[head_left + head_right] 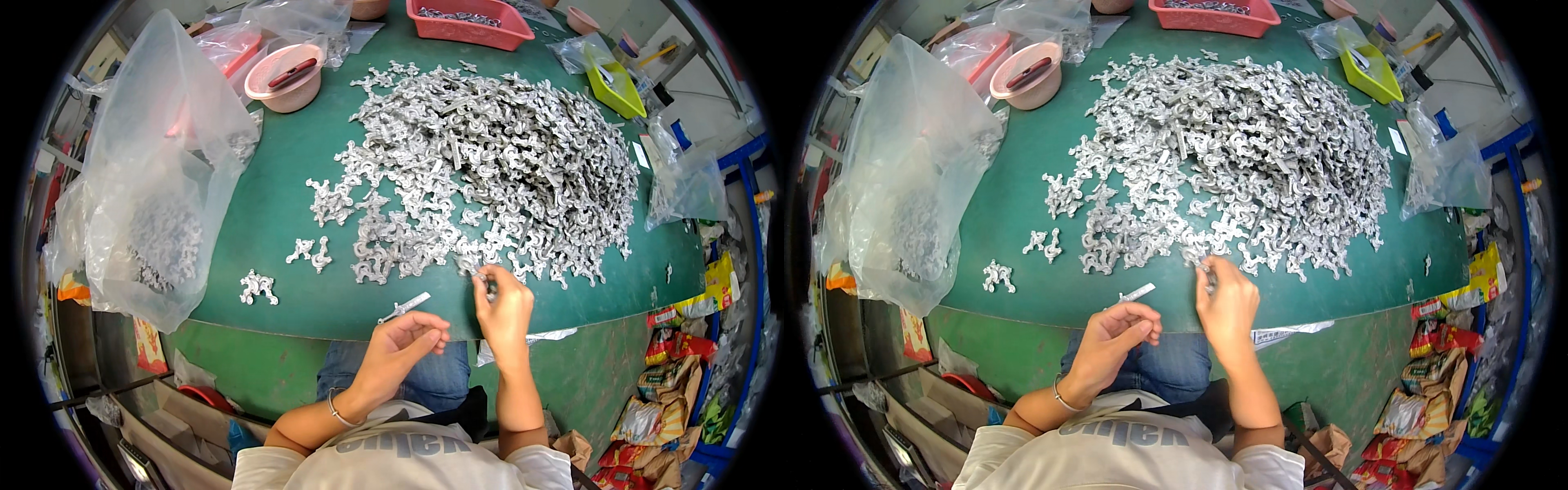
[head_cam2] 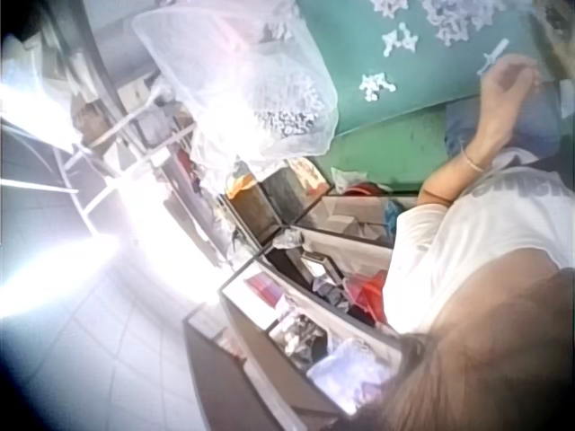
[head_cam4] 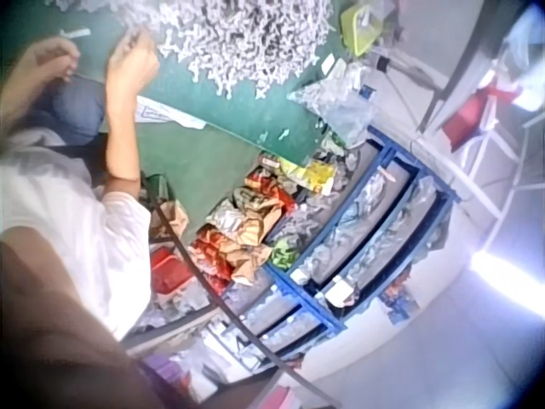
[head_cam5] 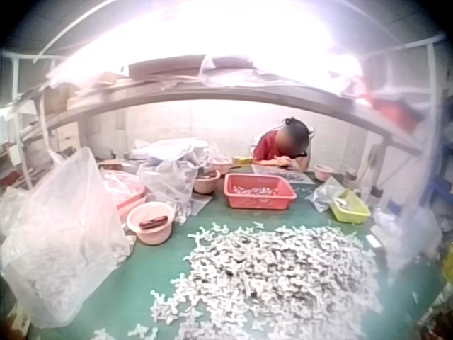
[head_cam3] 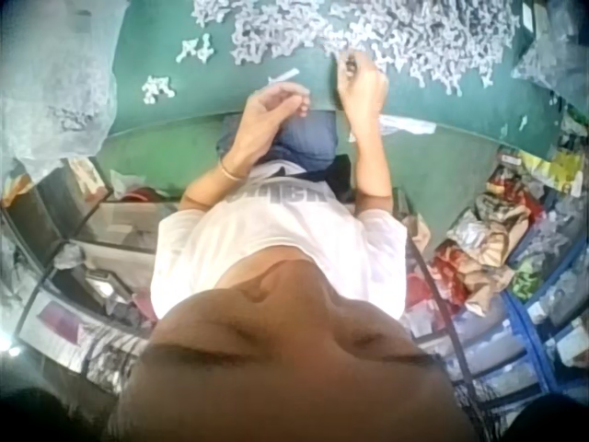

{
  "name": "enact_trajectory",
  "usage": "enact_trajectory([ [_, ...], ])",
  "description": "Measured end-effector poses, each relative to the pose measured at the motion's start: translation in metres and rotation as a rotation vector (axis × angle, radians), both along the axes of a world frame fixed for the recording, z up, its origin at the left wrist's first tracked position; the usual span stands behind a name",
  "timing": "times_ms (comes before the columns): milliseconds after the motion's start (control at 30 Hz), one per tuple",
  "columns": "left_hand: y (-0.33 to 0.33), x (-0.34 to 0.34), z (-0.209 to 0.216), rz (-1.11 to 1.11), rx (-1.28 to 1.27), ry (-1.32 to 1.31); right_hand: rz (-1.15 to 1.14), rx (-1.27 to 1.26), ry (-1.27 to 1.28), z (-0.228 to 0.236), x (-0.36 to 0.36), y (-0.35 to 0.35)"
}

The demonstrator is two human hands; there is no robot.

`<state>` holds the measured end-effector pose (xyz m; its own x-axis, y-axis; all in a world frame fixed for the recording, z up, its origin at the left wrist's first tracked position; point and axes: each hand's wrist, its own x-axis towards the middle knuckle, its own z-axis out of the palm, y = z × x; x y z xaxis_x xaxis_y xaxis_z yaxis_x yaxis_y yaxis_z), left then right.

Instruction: The person picks up small grey plastic items from a pile on a table, places them into a clear plastic bag one by one, and repeats this process until several items are in the bag.

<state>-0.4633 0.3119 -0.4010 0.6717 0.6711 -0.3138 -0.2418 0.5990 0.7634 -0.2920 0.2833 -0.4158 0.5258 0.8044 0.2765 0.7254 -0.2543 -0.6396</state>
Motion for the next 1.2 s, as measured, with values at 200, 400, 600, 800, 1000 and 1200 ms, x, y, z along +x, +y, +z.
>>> enact_trajectory([
  [200,0.006,0.007,0.013,0.102,0.026,-0.055,0.09,0.144,0.954,0.039,-0.008,-0.035],
  [400,0.005,0.006,0.025,-0.005,0.22,-0.147,0.195,0.259,1.236,0.058,-0.015,-0.055],
  [600,0.004,0.005,0.033,-0.014,0.181,-0.201,0.222,0.302,1.221,0.067,-0.022,-0.062],
  [800,0.002,0.003,0.038,-0.058,0.106,-0.208,0.182,0.373,1.008,0.069,-0.03,-0.072],
  [1000,-0.004,0.005,0.048,-0.075,0.103,-0.282,0.185,0.459,0.92,0.069,-0.032,-0.083],
  [1200,-0.004,0.008,0.058,-0.151,0.119,-0.286,0.239,0.568,0.819,0.065,-0.034,-0.088],
])
